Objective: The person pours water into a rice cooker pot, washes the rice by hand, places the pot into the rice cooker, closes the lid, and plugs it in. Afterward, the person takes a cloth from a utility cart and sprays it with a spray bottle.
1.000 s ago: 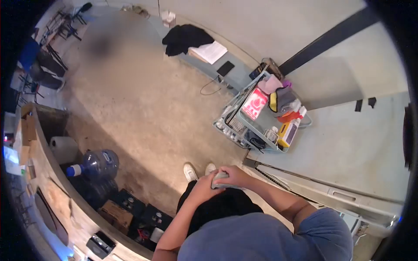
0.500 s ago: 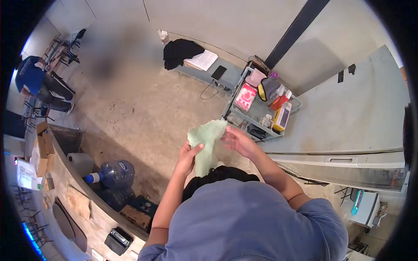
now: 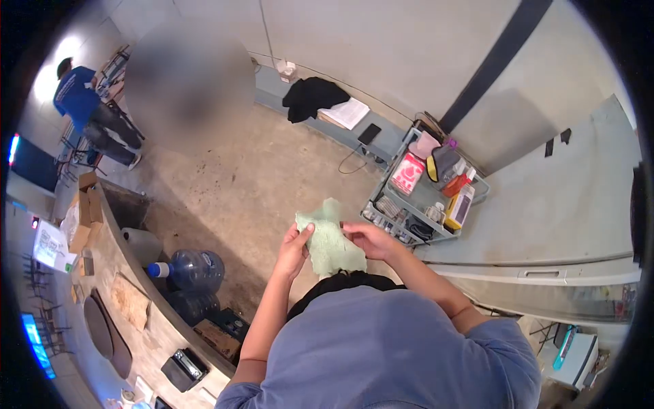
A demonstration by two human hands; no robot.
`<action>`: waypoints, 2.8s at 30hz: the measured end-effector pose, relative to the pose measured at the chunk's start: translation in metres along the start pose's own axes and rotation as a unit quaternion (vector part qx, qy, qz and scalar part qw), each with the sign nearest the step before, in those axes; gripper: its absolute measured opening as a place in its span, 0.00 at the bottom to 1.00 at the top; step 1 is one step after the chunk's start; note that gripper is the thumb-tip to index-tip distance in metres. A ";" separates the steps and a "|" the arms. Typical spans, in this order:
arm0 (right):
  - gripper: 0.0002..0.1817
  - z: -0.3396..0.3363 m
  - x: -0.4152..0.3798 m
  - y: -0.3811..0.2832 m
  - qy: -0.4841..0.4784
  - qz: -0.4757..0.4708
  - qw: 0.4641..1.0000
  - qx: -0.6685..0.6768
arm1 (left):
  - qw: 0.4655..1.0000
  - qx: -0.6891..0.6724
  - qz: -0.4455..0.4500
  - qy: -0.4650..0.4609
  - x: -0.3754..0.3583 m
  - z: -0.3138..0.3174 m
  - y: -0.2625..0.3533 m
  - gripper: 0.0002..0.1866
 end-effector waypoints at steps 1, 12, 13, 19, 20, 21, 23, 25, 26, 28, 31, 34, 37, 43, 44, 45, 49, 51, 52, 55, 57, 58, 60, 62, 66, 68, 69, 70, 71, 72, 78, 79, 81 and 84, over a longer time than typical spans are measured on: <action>0.26 0.006 0.001 -0.001 0.019 -0.010 1.000 -0.009 | 1.000 0.010 0.007 0.007 -0.003 -0.004 0.003 0.12; 0.17 0.036 0.042 -0.013 0.098 -0.124 0.949 -0.274 | 0.961 0.167 0.104 0.194 -0.047 -0.055 0.018 0.19; 0.16 0.045 0.045 -0.015 0.075 -0.112 0.937 -0.323 | 0.953 0.208 0.094 0.199 -0.054 -0.056 0.020 0.20; 0.17 0.072 0.078 -0.016 0.049 -0.072 0.780 -0.620 | 0.849 0.476 0.054 0.224 -0.090 -0.071 0.036 0.20; 0.16 0.078 0.083 -0.016 0.052 -0.073 0.731 -0.677 | 0.830 0.504 0.063 0.233 -0.096 -0.068 0.039 0.19; 0.15 0.084 0.088 -0.017 0.050 -0.089 0.698 -0.709 | 0.809 0.531 0.072 0.242 -0.100 -0.068 0.045 0.18; 0.13 0.094 0.094 -0.018 0.049 -0.118 0.629 -0.767 | 0.790 0.551 0.081 0.257 -0.106 -0.074 0.050 0.16; 0.11 0.096 0.103 -0.018 0.001 -0.255 0.607 -0.753 | 0.745 0.596 0.119 0.275 -0.112 -0.079 0.054 0.14; 0.10 0.097 0.106 -0.018 -0.024 -0.320 0.592 -0.739 | 0.706 0.630 0.153 0.285 -0.115 -0.081 0.057 0.13; 0.10 0.105 0.111 -0.021 -0.062 -0.177 0.810 -0.555 | 0.742 0.585 0.184 0.269 -0.117 -0.089 0.059 0.11; 0.12 0.092 0.123 -0.011 -0.060 -0.046 0.921 -0.382 | 0.955 0.204 0.108 0.184 -0.112 -0.099 0.058 0.13; 0.13 0.086 0.143 -0.009 -0.016 0.004 0.957 -0.288 | 0.972 -0.001 0.121 0.201 -0.101 -0.089 0.062 0.16; 0.15 0.088 0.168 -0.018 -0.046 0.020 0.954 -0.296 | 0.958 0.032 0.144 0.244 -0.085 -0.093 0.061 0.24; 0.16 0.086 0.213 -0.062 -0.148 0.137 0.907 -0.370 | 0.923 0.031 0.197 0.330 -0.074 -0.105 0.072 0.27; 0.16 0.087 0.223 -0.068 -0.157 0.150 0.900 -0.377 | 0.917 0.009 0.208 0.339 -0.073 -0.106 0.076 0.26; 0.17 0.090 0.230 -0.072 -0.153 0.172 0.905 -0.357 | 0.912 -0.015 0.218 0.347 -0.072 -0.106 0.077 0.26; 0.19 0.108 0.246 -0.079 -0.185 0.267 0.891 -0.317 | 0.878 -0.151 0.296 0.345 -0.067 -0.102 0.075 0.25; 0.20 0.113 0.256 -0.073 -0.226 0.306 0.863 -0.333 | 0.861 -0.208 0.300 0.354 -0.071 -0.086 0.075 0.25; 0.20 0.113 0.263 -0.068 -0.247 0.318 0.846 -0.350 | 0.865 -0.159 0.302 0.368 -0.073 -0.087 0.069 0.24; 0.20 0.117 0.280 -0.048 -0.283 0.356 0.802 -0.386 | 0.857 -0.069 0.301 0.412 -0.087 -0.085 0.044 0.22; 0.20 0.128 0.288 -0.036 -0.303 0.380 0.776 -0.401 | 0.839 -0.087 0.306 0.441 -0.106 -0.079 0.035 0.20; 0.20 0.135 0.290 -0.029 -0.314 0.392 0.763 -0.406 | 0.832 -0.093 0.307 0.453 -0.115 -0.076 0.031 0.18; 0.20 0.146 0.292 -0.011 -0.335 0.406 0.745 -0.410 | 0.806 -0.102 0.334 0.478 -0.129 -0.070 0.021 0.17; 0.20 0.159 0.291 0.011 -0.356 0.410 0.734 -0.408 | 0.779 -0.105 0.365 0.499 -0.146 -0.066 0.009 0.17; 0.23 0.193 0.274 0.049 -0.422 0.422 0.715 -0.364 | 0.733 -0.098 0.429 0.518 -0.183 -0.043 -0.005 0.17; 0.18 0.202 0.268 0.068 -0.428 0.427 0.719 -0.344 | 0.719 -0.123 0.449 0.516 -0.205 -0.028 -0.014 0.17; 0.16 0.207 0.265 0.079 -0.430 0.430 0.720 -0.333 | 0.714 -0.135 0.460 0.510 -0.218 -0.027 -0.024 0.17; 0.13 0.213 0.261 0.091 -0.434 0.435 0.720 -0.322 | 0.708 -0.148 0.472 0.505 -0.231 -0.026 -0.034 0.17; 0.06 0.217 0.255 0.100 -0.437 0.429 0.718 -0.331 | 0.694 -0.137 0.481 0.518 -0.242 -0.026 -0.043 0.14; 0.06 0.221 0.249 0.112 -0.440 0.434 0.713 -0.331 | 0.690 -0.139 0.493 0.511 -0.254 -0.022 -0.047 0.12; 0.05 0.265 0.198 0.176 -0.494 0.484 0.644 -0.328 | 0.715 -0.163 0.529 0.427 -0.333 0.010 -0.087 0.10; 0.06 0.267 0.191 0.191 -0.522 0.478 0.622 -0.334 | 0.714 -0.167 0.478 0.483 -0.342 0.019 -0.090 0.14; 0.07 0.275 0.173 0.217 -0.571 0.477 0.561 -0.363 | 0.752 -0.115 0.372 0.532 -0.363 0.023 -0.107 0.16; 0.07 0.295 0.137 0.253 -0.629 0.439 0.473 -0.433 | 0.758 0.002 0.288 0.586 -0.378 0.043 -0.105 0.26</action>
Point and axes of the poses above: each hand's wrist, its own x-axis towards the middle knuckle, its own z-axis out of the palm, y = z × x, the point moved 2 cm from there along x, towards the middle knuckle, and after that the axes turned 13 degrees about -y, right-handed, at the moved point
